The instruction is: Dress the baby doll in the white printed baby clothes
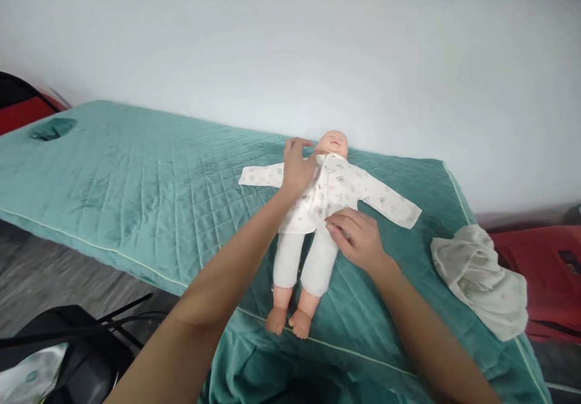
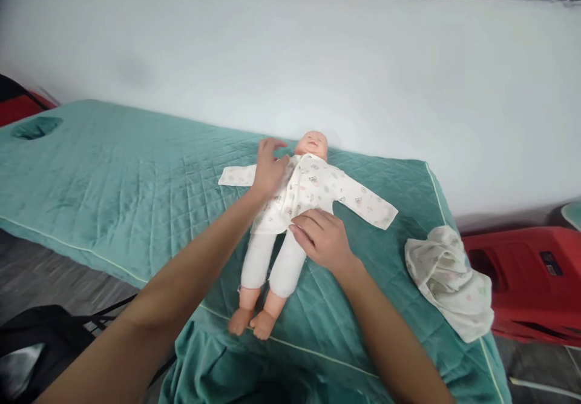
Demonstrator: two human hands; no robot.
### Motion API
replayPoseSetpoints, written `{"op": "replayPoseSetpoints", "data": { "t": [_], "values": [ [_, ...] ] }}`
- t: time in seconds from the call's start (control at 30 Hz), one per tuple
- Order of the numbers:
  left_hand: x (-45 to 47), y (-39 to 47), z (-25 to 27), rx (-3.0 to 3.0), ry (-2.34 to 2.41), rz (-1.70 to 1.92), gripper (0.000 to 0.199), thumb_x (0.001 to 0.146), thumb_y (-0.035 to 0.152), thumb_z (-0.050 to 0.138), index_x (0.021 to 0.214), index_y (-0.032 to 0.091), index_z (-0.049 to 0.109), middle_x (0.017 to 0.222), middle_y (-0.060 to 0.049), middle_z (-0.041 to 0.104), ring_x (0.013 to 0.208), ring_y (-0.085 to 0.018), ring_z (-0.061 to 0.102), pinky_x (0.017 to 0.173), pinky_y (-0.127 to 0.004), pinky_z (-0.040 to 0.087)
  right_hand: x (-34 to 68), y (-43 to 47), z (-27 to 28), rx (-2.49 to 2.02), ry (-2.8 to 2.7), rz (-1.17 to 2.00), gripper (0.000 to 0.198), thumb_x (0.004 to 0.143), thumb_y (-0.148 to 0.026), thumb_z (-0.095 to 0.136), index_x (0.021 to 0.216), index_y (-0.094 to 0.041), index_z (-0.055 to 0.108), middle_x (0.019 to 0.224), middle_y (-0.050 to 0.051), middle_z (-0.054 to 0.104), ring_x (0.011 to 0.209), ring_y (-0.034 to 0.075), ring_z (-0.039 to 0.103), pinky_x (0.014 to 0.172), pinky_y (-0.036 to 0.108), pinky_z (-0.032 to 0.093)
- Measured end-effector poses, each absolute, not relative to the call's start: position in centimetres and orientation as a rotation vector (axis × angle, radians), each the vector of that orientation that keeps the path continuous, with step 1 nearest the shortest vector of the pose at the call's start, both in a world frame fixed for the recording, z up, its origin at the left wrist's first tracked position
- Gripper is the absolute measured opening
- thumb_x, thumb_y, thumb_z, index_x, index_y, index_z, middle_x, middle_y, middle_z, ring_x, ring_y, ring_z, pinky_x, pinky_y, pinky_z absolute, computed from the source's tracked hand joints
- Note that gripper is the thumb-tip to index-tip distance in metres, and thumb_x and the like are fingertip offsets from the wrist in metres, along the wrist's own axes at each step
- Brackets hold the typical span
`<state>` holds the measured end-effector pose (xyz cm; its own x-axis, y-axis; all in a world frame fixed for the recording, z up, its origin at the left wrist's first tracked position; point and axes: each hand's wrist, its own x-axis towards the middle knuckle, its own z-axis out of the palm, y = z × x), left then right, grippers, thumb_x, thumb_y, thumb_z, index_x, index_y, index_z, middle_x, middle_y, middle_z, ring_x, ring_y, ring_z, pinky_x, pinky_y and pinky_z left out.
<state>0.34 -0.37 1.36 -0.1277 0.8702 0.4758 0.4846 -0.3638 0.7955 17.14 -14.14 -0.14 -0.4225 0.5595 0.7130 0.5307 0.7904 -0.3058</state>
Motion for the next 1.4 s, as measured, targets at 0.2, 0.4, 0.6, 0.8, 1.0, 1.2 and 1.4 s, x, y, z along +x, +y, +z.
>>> {"op": "replayPoseSetpoints", "data": {
  "t": [0.2,0.4,0.6,0.8,1.0,1.2,1.4],
  "values": [
    [-5.9,-8.2,-4.0,1.718,1.535,1.481,0.022,0.086,0.014,0.051,0.104,0.022,0.060,0.114,-0.007,0.060,0.113,-0.021,0.058,0.093,-0.035,0.051,18.0,-14.0,-1.5,-1.026,-1.904,0.129,0.017,0.100,-0.024,0.051,0.090,-0.021,0.065,0.076,0.002,0.064,0.067,0.015,0.058,0.063,0.030,0.044],
    [-11.0,-15.2,-6.3,1.943,1.485,1.075,0.028,0.089,0.023,0.057,0.117,0.022,0.061,0.122,-0.008,0.066,0.119,-0.024,0.059,0.108,-0.043,0.044,18.8,-16.9,-3.7,-1.242,-1.798,0.333,0.020,0.099,-0.035,0.054,0.087,-0.021,0.062,0.078,0.000,0.062,0.069,0.015,0.056,0.068,0.029,0.044],
    [-10.8,-16.3,-5.6,2.217,1.592,0.816,0.035,0.086,0.022,0.061,0.121,0.022,0.062,0.133,-0.008,0.064,0.124,-0.029,0.055,0.104,-0.046,0.042,19.2,-20.9,-5.5,-1.407,-1.635,0.353,0.015,0.095,-0.035,0.058,0.100,-0.022,0.062,0.097,0.005,0.066,0.090,0.020,0.062,0.084,0.036,0.050],
    [-9.4,-15.5,-5.7,2.279,1.697,0.742,0.029,0.088,0.024,0.059,0.116,0.025,0.065,0.134,-0.006,0.064,0.124,-0.030,0.055,0.101,-0.046,0.041,18.7,-20.9,-6.4,-1.553,-1.645,0.289,0.038,0.086,-0.035,0.063,0.120,-0.019,0.057,0.116,0.012,0.061,0.108,0.027,0.058,0.091,0.044,0.051],
    [-8.2,-14.6,-5.5,2.304,1.657,0.736,0.019,0.090,0.024,0.057,0.104,0.023,0.070,0.131,-0.007,0.065,0.120,-0.030,0.056,0.099,-0.046,0.041,17.5,-19.4,-6.0,-1.749,-1.438,0.323,0.034,0.084,-0.039,0.061,0.109,-0.017,0.060,0.088,0.006,0.065,0.076,0.022,0.059,0.073,0.036,0.047],
    [-8.0,-14.8,-5.4,2.342,1.542,0.810,0.019,0.092,0.021,0.051,0.099,0.022,0.069,0.112,-0.009,0.068,0.107,-0.027,0.059,0.094,-0.043,0.045,16.8,-19.2,-5.5,-1.858,-1.409,0.307,0.034,0.086,-0.035,0.052,0.115,-0.019,0.061,0.084,0.005,0.069,0.074,0.023,0.060,0.068,0.031,0.038],
    [-8.7,-15.8,-5.6,2.375,1.597,0.864,0.015,0.090,0.020,0.052,0.093,0.022,0.067,0.115,-0.008,0.069,0.109,-0.027,0.058,0.091,-0.041,0.046,16.8,-20.2,-5.4,-1.942,-1.349,0.218,0.033,0.083,-0.033,0.050,0.110,-0.018,0.063,0.071,0.002,0.062,0.066,0.021,0.053,0.062,0.029,0.031]
  ]
}}
